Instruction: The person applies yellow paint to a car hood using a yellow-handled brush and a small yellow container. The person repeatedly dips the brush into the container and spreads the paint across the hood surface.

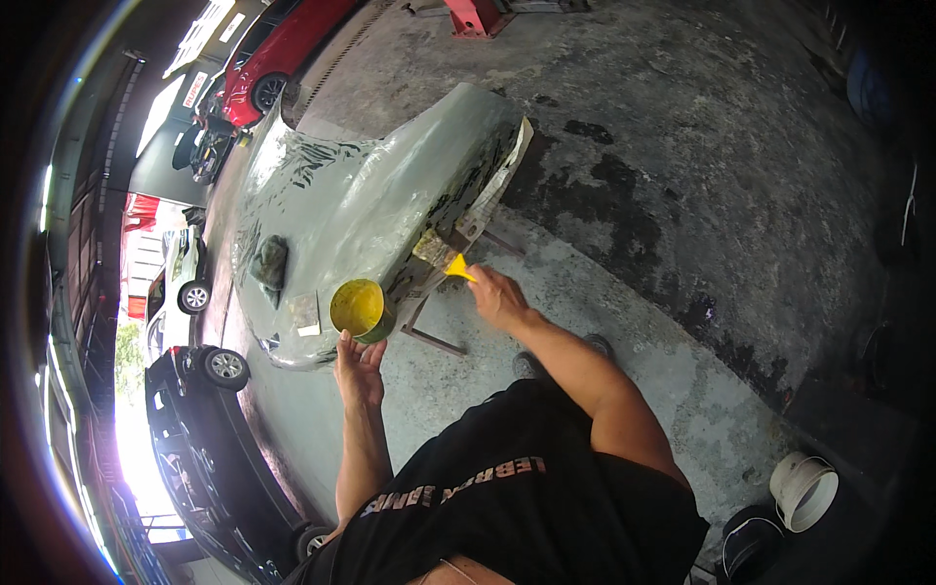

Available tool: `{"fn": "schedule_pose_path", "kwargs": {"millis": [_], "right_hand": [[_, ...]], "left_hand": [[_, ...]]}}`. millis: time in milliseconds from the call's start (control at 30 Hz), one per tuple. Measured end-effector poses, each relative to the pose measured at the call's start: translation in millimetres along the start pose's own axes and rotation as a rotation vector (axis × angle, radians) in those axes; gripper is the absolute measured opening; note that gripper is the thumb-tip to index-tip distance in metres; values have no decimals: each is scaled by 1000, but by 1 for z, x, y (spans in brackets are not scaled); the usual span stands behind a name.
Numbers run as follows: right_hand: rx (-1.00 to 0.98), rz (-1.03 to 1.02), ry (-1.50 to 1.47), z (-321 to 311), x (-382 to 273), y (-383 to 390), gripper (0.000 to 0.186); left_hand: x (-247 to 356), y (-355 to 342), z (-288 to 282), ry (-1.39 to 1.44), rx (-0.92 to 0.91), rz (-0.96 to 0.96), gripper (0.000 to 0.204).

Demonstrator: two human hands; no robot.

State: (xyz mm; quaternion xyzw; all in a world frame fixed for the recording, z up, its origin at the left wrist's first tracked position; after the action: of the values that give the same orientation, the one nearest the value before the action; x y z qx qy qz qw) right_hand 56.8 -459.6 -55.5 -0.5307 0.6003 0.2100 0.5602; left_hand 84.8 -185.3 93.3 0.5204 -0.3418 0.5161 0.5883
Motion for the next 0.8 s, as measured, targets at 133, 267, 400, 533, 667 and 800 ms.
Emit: {"fn": "schedule_pose_path", "kwargs": {"millis": [133, 267, 400, 533, 667, 800], "right_hand": [[117, 74, 3, -43, 30, -6, 22], [101, 456, -630, -28, 74, 20, 21], [109, 694, -1159, 18, 77, 33, 22], [104, 765, -1313, 36, 65, 27, 18], [116, 827, -1386, 47, 59, 27, 19], [143, 811, -1528, 58, 54, 23, 21]], "left_hand": [[3, 5, -14, 13, 29, 11, 49], [4, 6, -18, 17, 42, 23, 49], [1, 9, -13, 3, 43, 16, 47], [-3, 8, -14, -3, 22, 0, 48], [-3, 10, -10, -9, 41, 3, 50], [-5, 8, -16, -23, 45, -6, 51]]}}
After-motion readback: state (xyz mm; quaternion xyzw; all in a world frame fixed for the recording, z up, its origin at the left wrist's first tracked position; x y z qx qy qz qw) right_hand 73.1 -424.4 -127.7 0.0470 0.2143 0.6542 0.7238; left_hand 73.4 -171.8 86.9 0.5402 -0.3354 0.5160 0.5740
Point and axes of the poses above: each hand's wrist, its own y-axis away from the middle knuckle, its own z-axis out of the palm, x = y × z, the point moved 6 cm from there along -y, towards the middle knuckle, and after that the axes turned 1 degree about y, right-handed, at the moved point
